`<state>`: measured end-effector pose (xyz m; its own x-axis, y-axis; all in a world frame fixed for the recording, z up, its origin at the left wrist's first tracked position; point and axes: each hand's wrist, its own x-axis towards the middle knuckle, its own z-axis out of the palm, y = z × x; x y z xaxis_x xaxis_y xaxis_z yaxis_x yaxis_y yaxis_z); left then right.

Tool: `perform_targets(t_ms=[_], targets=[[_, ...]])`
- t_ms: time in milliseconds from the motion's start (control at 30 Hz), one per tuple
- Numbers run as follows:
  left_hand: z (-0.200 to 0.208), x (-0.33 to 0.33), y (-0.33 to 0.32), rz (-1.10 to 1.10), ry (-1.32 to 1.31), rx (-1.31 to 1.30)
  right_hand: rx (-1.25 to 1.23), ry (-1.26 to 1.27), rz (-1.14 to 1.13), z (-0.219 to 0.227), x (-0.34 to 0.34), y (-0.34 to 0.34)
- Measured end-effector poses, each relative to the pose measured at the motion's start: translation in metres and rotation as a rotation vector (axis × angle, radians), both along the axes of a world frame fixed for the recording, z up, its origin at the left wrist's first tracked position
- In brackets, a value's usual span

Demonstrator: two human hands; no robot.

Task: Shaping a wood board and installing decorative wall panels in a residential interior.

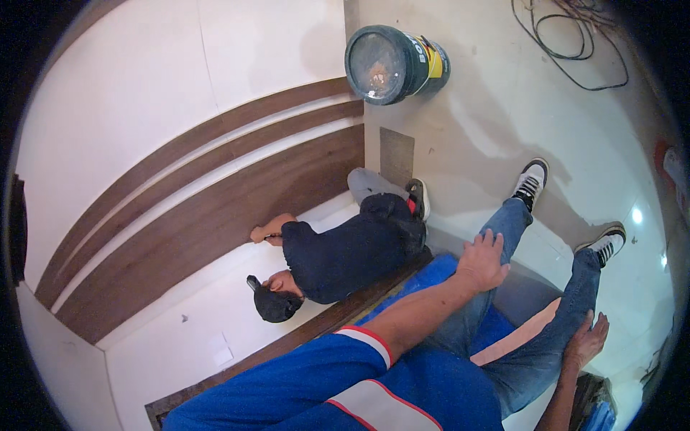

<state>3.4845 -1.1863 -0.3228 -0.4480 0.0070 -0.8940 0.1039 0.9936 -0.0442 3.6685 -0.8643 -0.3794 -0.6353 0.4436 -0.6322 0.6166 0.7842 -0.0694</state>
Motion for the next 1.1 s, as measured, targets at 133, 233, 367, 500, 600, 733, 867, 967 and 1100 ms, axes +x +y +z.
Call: perform_targets(t_ms=[133, 233, 367, 500, 600, 733, 867, 967, 1100], targets=[[0.0, 0.003, -0.004, 0.003, 0.046, 0.044, 0.026, -0.001, 0.036, -0.001, 0.0, -0.003], [0.0, 0.004, -0.006, 0.014, 0.042, 0.035, 0.036, 0.0, 0.037, -0.001, -0.002, -0.004], [-0.002, 0.006, -0.006, 0.035, 0.026, 0.035, 0.019, -0.021, 0.012, 0.0, -0.004, -0.003], [-0.001, 0.009, -0.006, 0.032, 0.026, 0.001, 0.035, -0.016, 0.024, 0.0, -0.003, -0.002], [-0.001, 0.012, -0.004, 0.028, 0.028, 0.009, 0.046, -0.02, 0.041, -0.001, -0.001, -0.002], [-0.002, 0.013, -0.004, 0.032, 0.059, 0.036, 0.053, -0.026, 0.035, -0.002, 0.001, -0.002], [-0.002, 0.013, -0.005, 0.021, 0.001, 0.011, 0.008, -0.032, 0.003, -0.001, 0.002, -0.002], [-0.001, 0.014, -0.004, 0.028, 0.03, 0.033, 0.012, -0.019, 0.001, 0.0, 0.004, -0.001], [0.0, 0.015, -0.003, 0.013, 0.047, 0.026, 0.013, -0.015, 0.017, -0.001, 0.006, -0.001]])
